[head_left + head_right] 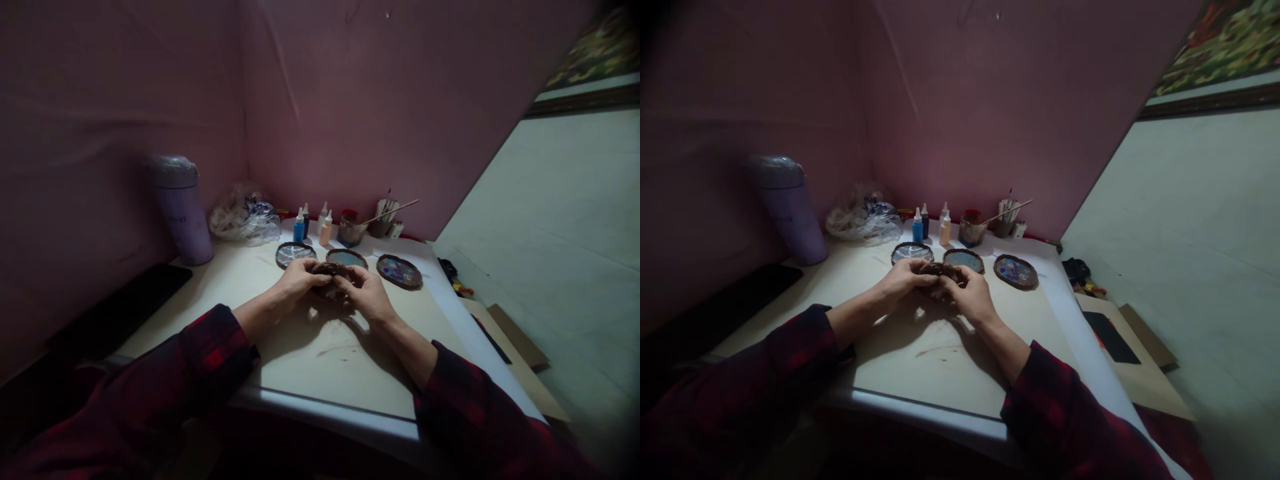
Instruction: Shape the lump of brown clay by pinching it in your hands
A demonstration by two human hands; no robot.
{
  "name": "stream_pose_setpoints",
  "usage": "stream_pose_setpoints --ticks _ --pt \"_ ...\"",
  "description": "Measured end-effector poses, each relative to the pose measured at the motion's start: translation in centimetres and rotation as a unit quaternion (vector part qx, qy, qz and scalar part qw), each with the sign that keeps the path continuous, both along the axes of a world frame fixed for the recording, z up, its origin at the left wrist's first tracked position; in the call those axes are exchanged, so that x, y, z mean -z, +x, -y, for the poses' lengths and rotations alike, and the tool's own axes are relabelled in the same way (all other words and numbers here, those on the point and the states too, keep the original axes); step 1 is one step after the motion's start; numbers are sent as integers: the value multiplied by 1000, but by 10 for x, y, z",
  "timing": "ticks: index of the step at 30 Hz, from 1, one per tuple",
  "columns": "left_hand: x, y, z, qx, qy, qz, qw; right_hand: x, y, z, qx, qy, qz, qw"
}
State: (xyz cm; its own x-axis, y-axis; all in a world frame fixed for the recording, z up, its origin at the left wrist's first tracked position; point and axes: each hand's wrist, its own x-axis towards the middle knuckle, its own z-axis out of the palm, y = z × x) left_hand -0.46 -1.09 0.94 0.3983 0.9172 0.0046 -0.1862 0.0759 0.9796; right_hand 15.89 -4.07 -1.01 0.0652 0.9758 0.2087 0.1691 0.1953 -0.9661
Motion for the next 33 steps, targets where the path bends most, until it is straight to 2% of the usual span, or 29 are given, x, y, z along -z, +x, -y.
stream_pose_setpoints --ticks 5,11,15,19,23,25,27,30,33 --pt "1 1 -1 2 3 -13 1000 -7 -1 4 0 2 12 1000" --pt "0 2 0 0 33 2 999 -15 -5 12 -14 -5 -30 999" --pt "-1 1 0 2 28 -3 1000 -12 -6 11 -19 2 -28 999" --pt "2 1 -1 -5 38 -16 999 -7 -4 6 3 35 -21 999" --pt "1 2 1 53 24 49 997 -5 0 2 40 36 -41 998" --pt "-1 2 1 36 21 70 997 -7 1 3 53 37 -57 996" --pt "-2 2 2 22 16 64 998 -9 -1 4 53 48 -65 995" --pt "-2 2 0 49 -10 48 998 -11 -3 7 40 57 -57 996" --pt "-3 2 0 35 -23 33 999 -9 -3 7 28 61 -44 997"
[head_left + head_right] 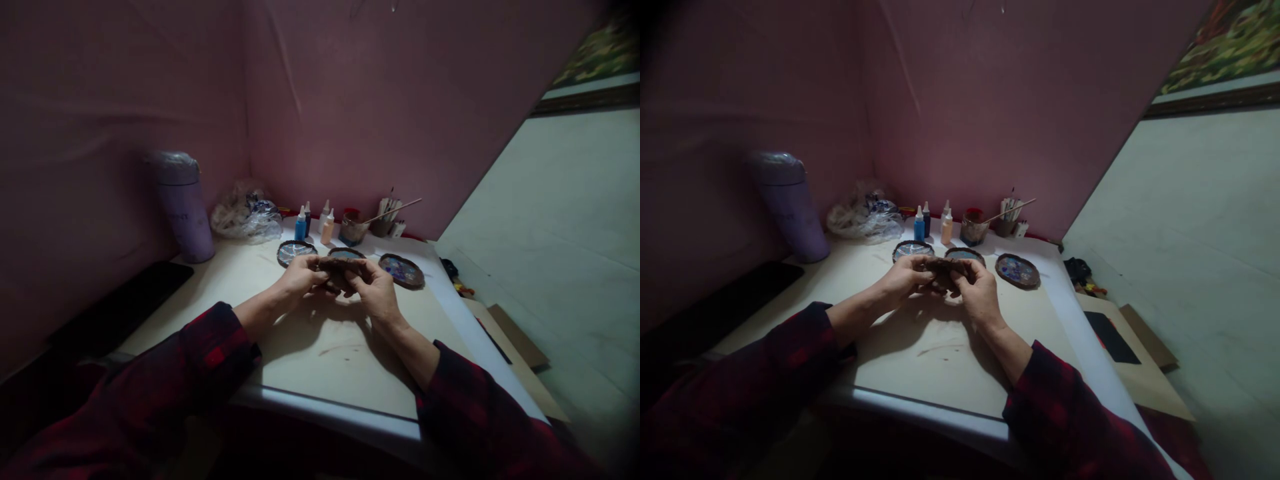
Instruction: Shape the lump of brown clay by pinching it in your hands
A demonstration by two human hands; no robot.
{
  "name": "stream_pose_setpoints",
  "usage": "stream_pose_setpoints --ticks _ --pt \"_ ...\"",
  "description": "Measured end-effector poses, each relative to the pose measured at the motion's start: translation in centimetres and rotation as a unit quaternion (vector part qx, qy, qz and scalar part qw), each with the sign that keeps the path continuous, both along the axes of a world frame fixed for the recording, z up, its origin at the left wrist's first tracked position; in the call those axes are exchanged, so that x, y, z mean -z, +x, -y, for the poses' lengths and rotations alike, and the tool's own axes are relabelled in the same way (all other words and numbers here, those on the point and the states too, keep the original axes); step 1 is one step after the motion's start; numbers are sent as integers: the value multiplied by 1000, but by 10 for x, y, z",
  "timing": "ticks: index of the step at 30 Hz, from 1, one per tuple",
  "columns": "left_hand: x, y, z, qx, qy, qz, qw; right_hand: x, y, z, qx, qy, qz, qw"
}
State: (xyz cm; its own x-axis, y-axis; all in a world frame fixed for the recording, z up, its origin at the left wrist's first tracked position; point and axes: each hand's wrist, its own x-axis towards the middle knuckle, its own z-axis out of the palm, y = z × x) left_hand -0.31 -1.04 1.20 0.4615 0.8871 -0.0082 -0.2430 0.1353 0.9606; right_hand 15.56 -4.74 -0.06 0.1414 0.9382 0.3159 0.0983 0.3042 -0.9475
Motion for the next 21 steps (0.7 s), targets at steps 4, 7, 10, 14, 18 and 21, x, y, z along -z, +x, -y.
stream_pose_setpoints --ticks 4,7,10,14,18,21 --pt "-2 -1 0 -11 5 -5 1000 3 2 -2 -5 16 13 1000" --pt "-1 -2 -1 -18 10 1 1000 2 2 -2 -9 11 18 1000" --pt "2 -2 -2 -14 14 10 1000 -1 0 0 -24 -9 21 999" --pt "2 -3 -2 10 10 36 999 -1 0 -1 -19 1 13 1000" --pt "-2 -4 0 72 -16 84 994 1 3 -5 10 36 15 999" --pt "-4 -5 -1 100 -73 84 989 1 4 -5 3 56 39 998"
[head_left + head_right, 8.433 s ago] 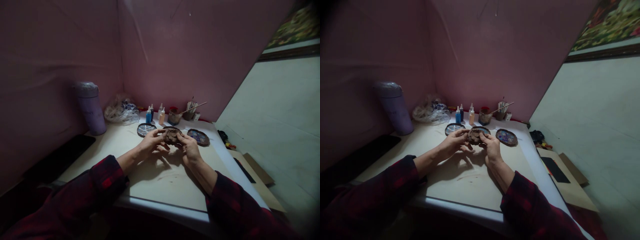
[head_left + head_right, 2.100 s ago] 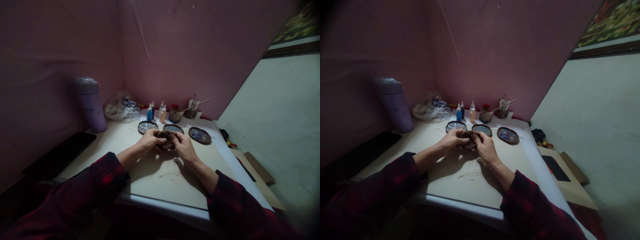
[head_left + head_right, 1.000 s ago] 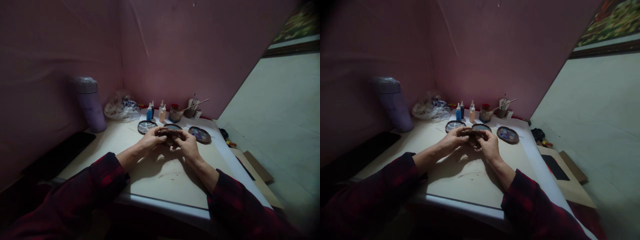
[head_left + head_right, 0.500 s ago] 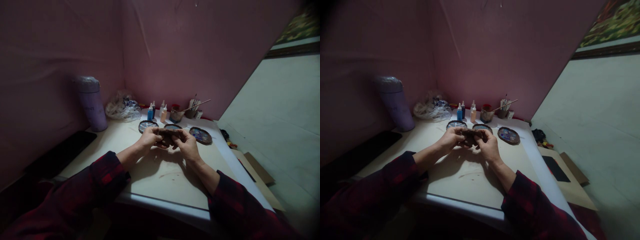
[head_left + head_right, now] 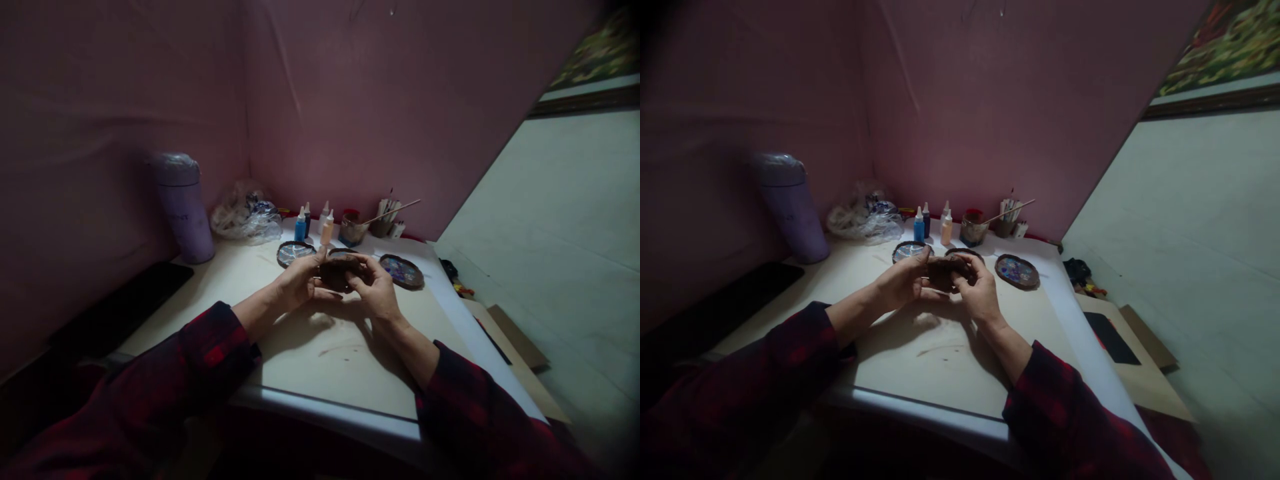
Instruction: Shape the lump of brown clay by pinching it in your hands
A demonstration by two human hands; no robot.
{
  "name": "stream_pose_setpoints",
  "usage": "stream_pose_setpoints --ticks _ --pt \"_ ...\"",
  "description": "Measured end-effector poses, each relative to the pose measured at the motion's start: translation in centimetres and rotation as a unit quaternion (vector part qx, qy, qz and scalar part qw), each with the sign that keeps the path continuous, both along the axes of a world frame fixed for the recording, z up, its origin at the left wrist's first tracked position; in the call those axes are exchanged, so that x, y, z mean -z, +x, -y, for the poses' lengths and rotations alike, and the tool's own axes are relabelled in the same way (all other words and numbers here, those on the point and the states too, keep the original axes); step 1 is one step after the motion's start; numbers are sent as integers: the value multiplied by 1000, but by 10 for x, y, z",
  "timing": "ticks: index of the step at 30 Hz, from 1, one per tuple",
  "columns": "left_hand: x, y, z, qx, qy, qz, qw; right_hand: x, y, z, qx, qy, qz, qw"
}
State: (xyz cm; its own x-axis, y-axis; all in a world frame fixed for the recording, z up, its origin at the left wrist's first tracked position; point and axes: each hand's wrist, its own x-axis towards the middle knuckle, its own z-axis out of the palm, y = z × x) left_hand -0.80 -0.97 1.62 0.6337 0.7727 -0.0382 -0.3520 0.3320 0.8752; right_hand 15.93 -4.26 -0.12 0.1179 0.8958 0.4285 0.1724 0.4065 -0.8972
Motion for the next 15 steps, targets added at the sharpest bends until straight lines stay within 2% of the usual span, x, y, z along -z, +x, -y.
stream_pose_setpoints --ticks 4,10,15 --pt "2 0 -1 -53 -46 -16 997 -2 -1 4 -44 -21 34 998" --pt "0 2 1 -66 -26 19 997 5 1 0 -30 -98 17 995" --pt "-2 3 3 -102 -21 -10 995 7 1 -3 -24 -70 55 996"
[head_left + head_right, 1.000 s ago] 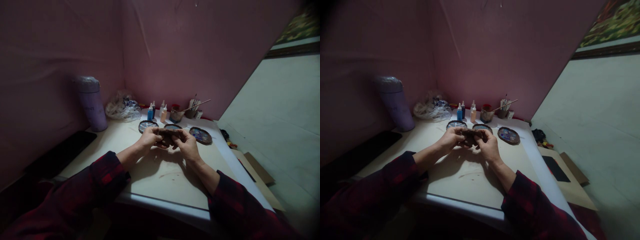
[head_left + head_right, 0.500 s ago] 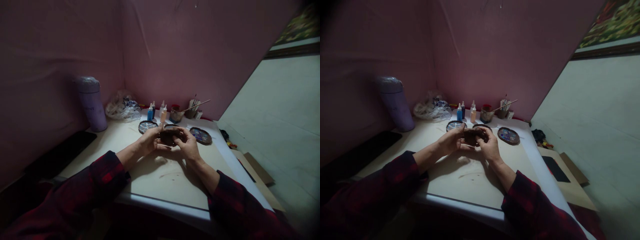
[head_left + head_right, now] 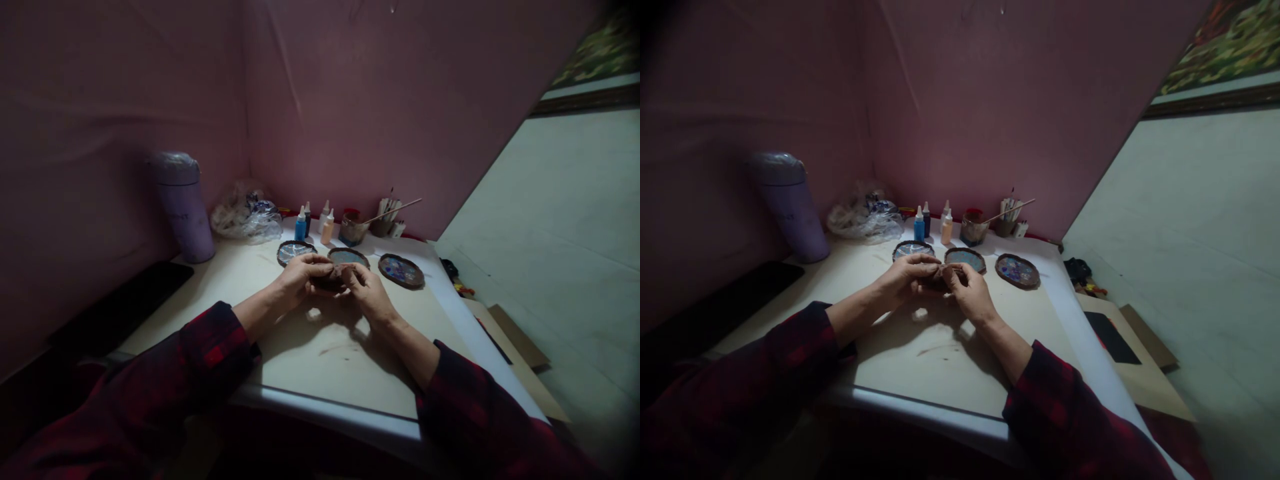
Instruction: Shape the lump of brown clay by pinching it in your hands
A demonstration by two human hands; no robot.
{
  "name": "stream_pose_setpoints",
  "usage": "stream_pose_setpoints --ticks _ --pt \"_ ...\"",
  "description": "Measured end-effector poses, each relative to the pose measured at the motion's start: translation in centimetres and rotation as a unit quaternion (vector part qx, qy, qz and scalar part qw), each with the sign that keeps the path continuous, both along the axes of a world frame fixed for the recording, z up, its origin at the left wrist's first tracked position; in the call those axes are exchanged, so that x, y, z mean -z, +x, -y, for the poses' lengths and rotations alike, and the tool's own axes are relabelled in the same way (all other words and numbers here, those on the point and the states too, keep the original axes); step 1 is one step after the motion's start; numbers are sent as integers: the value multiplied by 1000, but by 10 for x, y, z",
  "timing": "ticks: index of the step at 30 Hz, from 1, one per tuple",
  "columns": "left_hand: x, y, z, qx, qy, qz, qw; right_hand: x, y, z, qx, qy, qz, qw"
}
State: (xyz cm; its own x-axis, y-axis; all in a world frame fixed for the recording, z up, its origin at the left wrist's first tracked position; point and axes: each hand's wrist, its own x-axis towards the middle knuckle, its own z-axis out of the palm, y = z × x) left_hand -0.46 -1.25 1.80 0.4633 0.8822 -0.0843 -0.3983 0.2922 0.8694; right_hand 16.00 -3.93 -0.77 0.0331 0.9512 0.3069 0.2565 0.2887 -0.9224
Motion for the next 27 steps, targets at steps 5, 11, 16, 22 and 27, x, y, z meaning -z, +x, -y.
stream_pose_setpoints --ticks 5,11,16,22,27 --pt "5 -1 -2 -17 6 -19 1000 -3 -3 4 -1 -42 -39 998" --pt "11 -1 -6 -37 50 -48 997 -6 -4 9 -17 -68 -123 990" --pt "9 -1 -7 -46 84 -62 993 -8 -6 11 -25 -60 -129 990" --pt "6 -1 -3 -51 80 -70 993 -7 -6 10 -29 -52 -109 992" --pt "10 1 -4 -43 96 -37 994 -8 -5 8 -12 -41 -93 995"
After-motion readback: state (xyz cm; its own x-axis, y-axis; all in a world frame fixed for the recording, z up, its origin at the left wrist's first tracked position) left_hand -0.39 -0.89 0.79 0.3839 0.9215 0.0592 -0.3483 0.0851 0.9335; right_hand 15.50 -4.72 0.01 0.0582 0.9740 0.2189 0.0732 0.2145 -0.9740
